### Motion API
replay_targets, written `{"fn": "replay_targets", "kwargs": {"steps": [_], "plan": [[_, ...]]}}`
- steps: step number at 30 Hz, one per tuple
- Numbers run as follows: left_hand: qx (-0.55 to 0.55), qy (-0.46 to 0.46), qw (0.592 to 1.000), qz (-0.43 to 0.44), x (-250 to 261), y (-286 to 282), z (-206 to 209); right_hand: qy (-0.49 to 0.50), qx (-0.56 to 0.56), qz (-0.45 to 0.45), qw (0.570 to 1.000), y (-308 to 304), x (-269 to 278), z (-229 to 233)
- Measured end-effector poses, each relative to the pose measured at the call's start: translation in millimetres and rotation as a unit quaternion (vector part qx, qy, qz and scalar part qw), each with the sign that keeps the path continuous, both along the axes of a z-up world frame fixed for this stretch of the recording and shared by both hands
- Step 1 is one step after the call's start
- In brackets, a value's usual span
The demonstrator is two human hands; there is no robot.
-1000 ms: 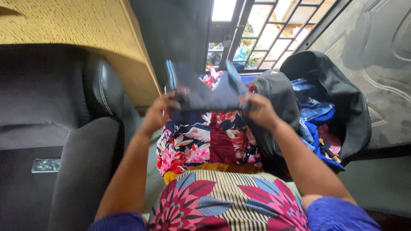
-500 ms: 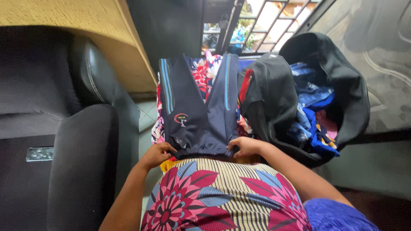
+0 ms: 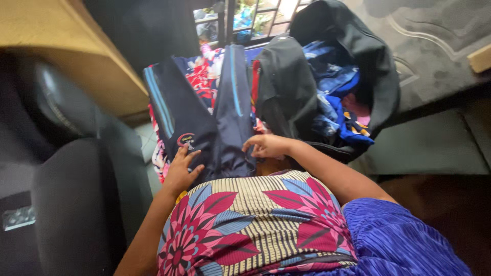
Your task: The person picks up clothing items one at a time, shakes them out, and places them into a black duffel bag.
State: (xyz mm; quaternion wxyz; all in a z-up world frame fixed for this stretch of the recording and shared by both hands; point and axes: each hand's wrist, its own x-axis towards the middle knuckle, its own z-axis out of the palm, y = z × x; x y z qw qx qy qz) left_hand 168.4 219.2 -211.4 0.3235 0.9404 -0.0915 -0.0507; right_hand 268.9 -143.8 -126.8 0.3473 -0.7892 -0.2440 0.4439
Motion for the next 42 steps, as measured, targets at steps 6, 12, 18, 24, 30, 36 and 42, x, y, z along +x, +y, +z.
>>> {"fn": "replay_targets", "kwargs": {"steps": [6, 12, 18, 24, 30, 36, 42], "plan": [[0.161, 0.126, 0.978, -0.045, 5, -2, -74, -0.079, 0.243, -0.058, 0.965, -35, 9, 46], [0.174, 0.152, 0.973, -0.015, 7, 0, -94, -0.328, 0.343, -0.281, 0.834, -116, 22, 45], [0.044, 0.175, 0.981, 0.065, 16, -16, -87, -0.256, 0.284, -0.349, 0.856, -201, 38, 8], [-0.092, 0.067, 0.989, 0.097, 23, -88, -11, -0.401, 0.114, -0.190, 0.889, -229, 9, -14], [-0.256, 0.006, 0.965, 0.050, 47, -200, 77, -0.418, 0.082, -0.212, 0.880, -258, 6, -61], [-0.208, 0.019, 0.976, -0.061, 69, -311, 164, -0.439, 0.126, -0.211, 0.864, -279, 2, -47], [-0.071, -0.051, 0.968, -0.237, 78, -402, 171, -0.305, 0.200, -0.218, 0.905, -303, -3, -26]]}}
